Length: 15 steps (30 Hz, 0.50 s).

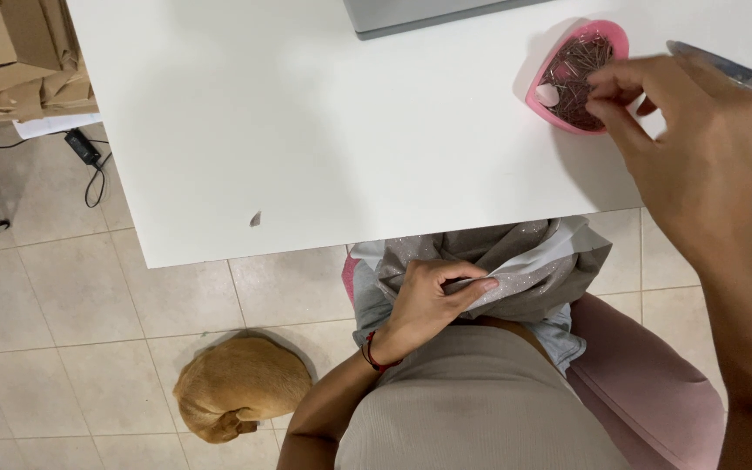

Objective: The person pins a piece of sparkly silver fabric by hand. They repeatedly pick up pins from a pink heart-shaped container on the table and insert them into the folded edge of the fabric. A sewing machine and scissors are visible on the table, and a dog is sleeping on the floor nearby.

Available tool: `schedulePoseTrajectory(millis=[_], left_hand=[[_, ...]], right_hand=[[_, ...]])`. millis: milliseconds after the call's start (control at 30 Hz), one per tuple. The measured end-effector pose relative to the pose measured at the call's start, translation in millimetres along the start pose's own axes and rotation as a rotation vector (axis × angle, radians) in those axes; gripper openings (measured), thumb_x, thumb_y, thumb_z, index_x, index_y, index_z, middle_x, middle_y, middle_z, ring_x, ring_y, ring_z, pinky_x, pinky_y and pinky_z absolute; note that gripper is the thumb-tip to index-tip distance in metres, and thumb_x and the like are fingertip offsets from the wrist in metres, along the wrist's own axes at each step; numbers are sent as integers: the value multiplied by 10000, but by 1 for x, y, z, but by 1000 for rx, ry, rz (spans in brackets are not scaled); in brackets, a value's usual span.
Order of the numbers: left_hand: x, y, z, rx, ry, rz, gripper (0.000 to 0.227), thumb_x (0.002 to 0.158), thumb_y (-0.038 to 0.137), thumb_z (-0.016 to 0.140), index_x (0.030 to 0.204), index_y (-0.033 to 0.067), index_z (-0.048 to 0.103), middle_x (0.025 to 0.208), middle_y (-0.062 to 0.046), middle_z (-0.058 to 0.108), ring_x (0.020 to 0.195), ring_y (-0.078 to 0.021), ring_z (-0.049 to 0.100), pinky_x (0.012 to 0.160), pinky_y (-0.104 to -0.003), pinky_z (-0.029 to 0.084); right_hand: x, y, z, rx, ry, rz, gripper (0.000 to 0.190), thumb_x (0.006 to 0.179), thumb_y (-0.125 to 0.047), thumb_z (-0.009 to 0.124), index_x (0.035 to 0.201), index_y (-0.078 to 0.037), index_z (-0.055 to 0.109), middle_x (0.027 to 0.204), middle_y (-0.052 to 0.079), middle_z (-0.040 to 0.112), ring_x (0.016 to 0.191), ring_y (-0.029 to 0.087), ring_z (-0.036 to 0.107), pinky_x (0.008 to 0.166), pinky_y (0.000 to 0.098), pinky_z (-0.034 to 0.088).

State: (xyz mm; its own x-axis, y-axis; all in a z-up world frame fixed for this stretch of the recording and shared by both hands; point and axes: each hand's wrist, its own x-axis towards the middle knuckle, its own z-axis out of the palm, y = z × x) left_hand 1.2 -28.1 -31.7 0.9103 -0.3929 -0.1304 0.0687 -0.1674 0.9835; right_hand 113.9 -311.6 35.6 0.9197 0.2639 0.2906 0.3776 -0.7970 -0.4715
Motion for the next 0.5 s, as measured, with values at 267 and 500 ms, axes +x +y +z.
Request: schedulePoseTrajectory(millis=[267, 500], left_hand=[[1, -1, 1, -46, 48, -51, 121, 995, 170, 819, 1056, 66, 825, 1008, -38, 847, 828, -69, 776, 707, -183, 596], [2, -9, 3, -227, 49, -53, 121, 1013, 46, 794, 1100, 100, 859, 975, -130, 853, 937, -235, 827, 820, -351, 628]], right_hand=[[-70, -99, 3, 424, -242, 268, 154, 934, 4, 837, 1065, -66, 796, 1084, 83, 785, 925, 155, 747, 804, 258, 596], [-138, -109, 60, 752, -141, 739, 203, 846, 40, 853, 1039, -20, 832, 808, 132, 770, 694, 198, 799, 617, 363, 693]])
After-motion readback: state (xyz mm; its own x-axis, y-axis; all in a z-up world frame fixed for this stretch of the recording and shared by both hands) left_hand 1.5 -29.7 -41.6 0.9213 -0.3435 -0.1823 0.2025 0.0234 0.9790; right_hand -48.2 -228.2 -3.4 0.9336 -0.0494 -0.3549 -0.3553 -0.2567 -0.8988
